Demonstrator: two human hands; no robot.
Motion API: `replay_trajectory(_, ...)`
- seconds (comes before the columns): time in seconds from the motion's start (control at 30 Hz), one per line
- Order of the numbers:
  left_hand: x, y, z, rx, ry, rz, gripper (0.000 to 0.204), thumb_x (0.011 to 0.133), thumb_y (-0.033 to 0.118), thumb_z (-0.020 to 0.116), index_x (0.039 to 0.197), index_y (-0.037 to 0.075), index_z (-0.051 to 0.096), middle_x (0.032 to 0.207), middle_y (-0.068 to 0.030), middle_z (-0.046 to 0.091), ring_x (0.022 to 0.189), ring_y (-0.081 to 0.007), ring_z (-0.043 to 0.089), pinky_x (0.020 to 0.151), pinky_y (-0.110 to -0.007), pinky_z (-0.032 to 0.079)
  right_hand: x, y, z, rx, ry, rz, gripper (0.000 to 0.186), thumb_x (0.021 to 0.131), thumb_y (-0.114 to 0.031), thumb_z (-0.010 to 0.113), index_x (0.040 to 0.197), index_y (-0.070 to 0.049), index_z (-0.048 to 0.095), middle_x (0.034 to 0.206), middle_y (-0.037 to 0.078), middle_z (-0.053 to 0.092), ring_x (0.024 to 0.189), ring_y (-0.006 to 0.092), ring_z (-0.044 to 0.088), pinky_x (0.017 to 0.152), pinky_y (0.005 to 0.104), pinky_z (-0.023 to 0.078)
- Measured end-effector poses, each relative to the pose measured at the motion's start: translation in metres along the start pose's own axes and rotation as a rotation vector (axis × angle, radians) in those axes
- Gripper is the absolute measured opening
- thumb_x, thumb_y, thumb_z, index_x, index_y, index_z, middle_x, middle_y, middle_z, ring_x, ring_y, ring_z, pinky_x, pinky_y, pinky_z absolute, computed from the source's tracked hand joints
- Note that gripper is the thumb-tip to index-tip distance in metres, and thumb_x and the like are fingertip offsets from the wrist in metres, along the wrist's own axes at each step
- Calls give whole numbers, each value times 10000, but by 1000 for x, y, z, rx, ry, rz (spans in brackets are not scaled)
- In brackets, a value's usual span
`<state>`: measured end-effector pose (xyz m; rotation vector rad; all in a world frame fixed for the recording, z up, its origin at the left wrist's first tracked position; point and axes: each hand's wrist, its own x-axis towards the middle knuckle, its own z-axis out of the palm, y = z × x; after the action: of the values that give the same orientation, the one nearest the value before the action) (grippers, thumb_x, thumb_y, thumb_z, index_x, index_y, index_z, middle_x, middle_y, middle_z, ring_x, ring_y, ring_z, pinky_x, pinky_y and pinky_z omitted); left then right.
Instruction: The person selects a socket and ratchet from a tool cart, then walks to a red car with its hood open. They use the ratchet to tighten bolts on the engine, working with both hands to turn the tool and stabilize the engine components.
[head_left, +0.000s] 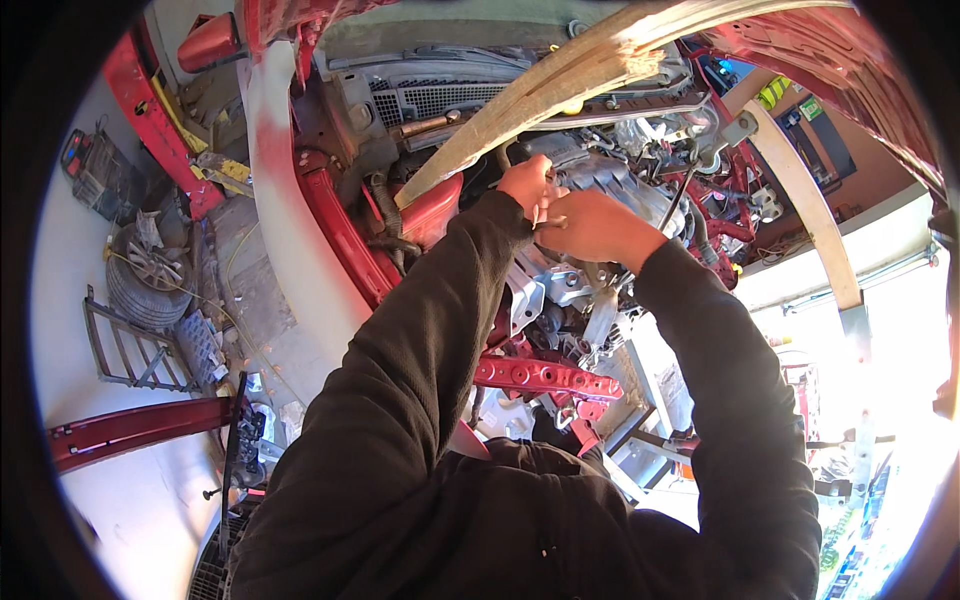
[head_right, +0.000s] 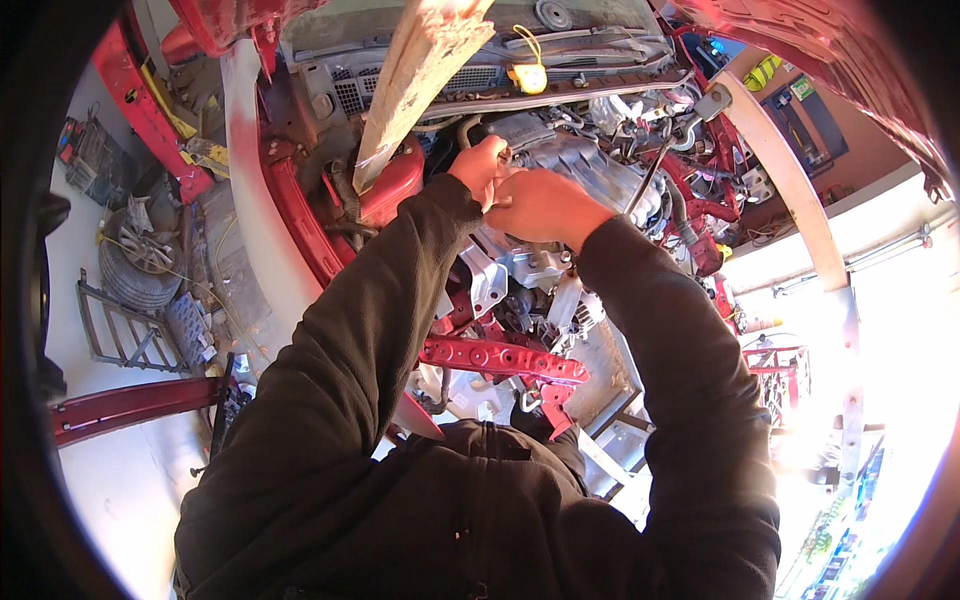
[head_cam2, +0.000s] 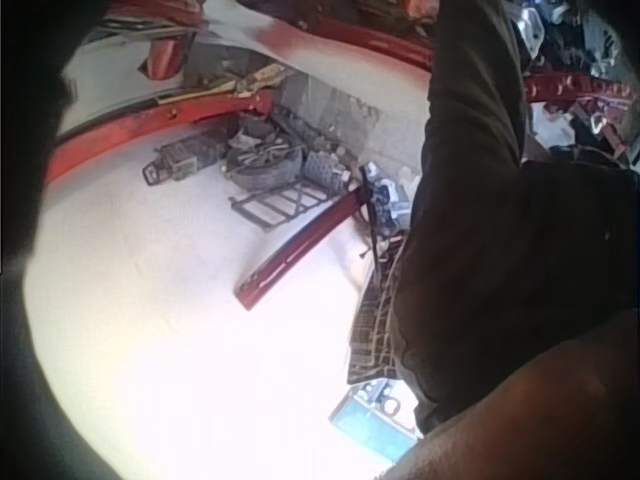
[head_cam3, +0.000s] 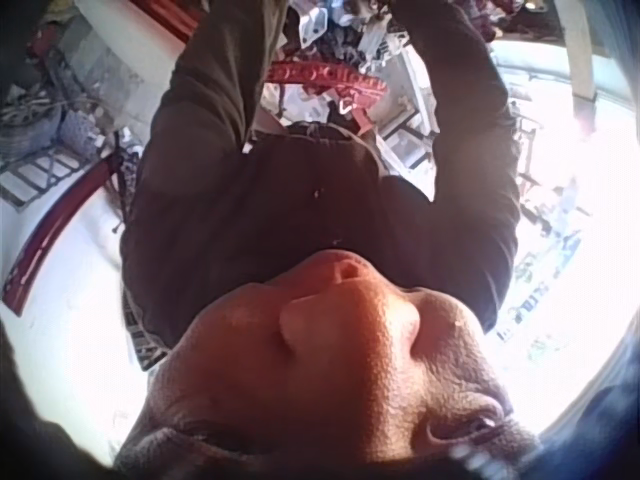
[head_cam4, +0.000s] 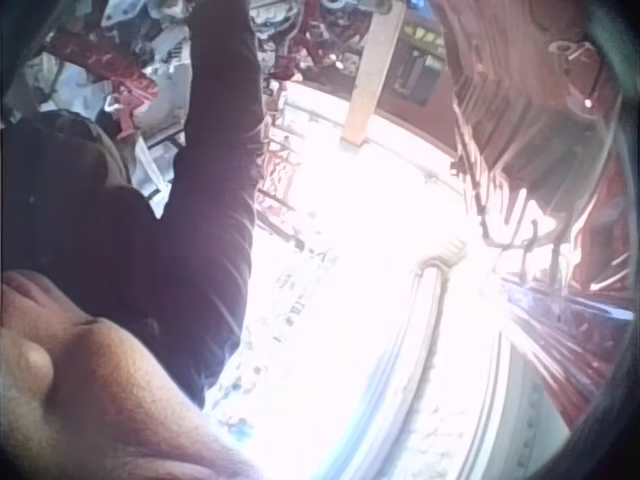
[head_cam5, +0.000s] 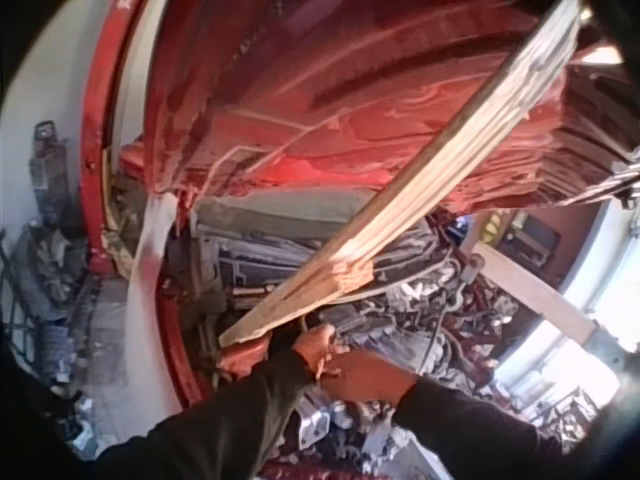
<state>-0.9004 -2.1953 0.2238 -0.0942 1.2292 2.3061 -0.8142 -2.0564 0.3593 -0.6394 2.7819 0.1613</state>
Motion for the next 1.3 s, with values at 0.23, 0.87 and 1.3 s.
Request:
replay_trajectory(0.23,-5,0,3,-76,-66,-45,427,1073,475,525,1117,68,646,840,-69,664,789,-261,681,704,-458,565,-10,0,2,-107,197,35,302,927,-421,749,1085,-172,811,1096,166,780,1098,361,748,950,502,589)
replay_trajectory(0.87,-15,6,11,-15,41,-54,375,1056,466,544,1116,109,642,1058,-139,750,941,-311,766,688,-467,575,-20,-13,-10,180,16,-82,395,950,-502,717,1066,-135,804,1072,175,800,1045,409,767,911,534,595)
replay_trajectory(1.3,-4,1,2,-41,-80,-104,410,1078,496,536,1244,136,640,1228,-203,773,1023,-338,765,694,-457,561,-5,4,7,-76,192,110,443,939,-572,714,1192,-227,830,1141,142,806,1187,416,717,991,545,590)
